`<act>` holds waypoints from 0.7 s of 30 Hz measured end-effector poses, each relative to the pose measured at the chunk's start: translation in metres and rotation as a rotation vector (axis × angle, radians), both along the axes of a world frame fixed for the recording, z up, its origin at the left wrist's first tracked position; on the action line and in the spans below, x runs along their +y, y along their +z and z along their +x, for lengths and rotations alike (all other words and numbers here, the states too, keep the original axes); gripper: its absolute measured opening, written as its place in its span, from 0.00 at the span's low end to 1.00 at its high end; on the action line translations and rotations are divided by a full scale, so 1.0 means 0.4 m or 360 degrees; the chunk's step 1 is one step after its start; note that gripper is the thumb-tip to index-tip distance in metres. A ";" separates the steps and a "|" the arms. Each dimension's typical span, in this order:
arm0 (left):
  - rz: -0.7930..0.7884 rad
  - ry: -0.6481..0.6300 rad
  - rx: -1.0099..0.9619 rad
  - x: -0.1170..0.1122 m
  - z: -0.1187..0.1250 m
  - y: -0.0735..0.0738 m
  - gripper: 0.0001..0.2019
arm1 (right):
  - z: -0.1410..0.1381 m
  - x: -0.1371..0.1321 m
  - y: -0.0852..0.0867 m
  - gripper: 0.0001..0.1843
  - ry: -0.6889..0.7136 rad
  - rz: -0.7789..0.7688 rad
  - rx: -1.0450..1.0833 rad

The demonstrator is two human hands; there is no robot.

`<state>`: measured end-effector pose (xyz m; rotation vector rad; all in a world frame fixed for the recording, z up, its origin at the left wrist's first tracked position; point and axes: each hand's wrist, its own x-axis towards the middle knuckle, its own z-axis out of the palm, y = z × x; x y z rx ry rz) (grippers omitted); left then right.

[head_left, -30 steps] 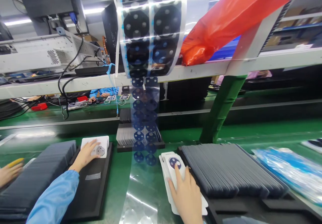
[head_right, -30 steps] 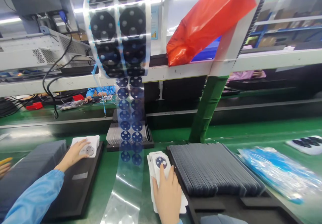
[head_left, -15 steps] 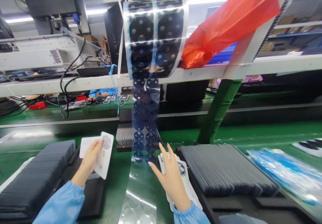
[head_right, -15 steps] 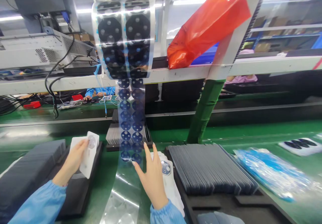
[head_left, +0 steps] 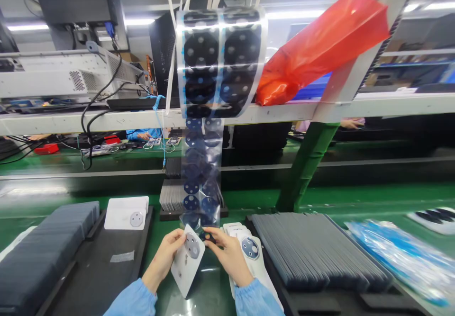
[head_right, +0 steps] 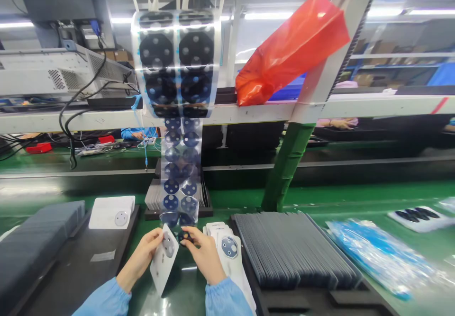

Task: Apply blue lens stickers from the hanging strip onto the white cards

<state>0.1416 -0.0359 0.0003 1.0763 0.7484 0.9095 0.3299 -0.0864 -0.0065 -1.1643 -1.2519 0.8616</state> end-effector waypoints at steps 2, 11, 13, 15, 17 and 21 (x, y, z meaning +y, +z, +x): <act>0.0018 0.0022 -0.0021 -0.008 -0.010 -0.008 0.14 | -0.012 -0.005 0.006 0.14 -0.0005 0.0001 0.0005; 0.0044 0.0114 -0.0051 -0.011 -0.027 -0.014 0.14 | -0.013 -0.027 0.036 0.16 0.0090 -0.0025 0.0061; 0.0048 0.0104 -0.0041 -0.013 -0.027 -0.012 0.14 | -0.009 -0.024 0.028 0.12 -0.0004 0.0184 -0.0177; 0.0051 0.0103 -0.0031 -0.016 -0.027 -0.009 0.14 | -0.006 -0.021 0.018 0.11 -0.0233 0.0493 -0.0525; 0.0049 0.0119 -0.0024 -0.020 -0.026 -0.006 0.15 | -0.007 -0.022 0.013 0.11 -0.0540 0.0758 -0.0914; 0.0030 0.0174 -0.0012 -0.022 -0.022 0.001 0.15 | -0.018 -0.032 0.016 0.15 -0.0787 0.1019 -0.1410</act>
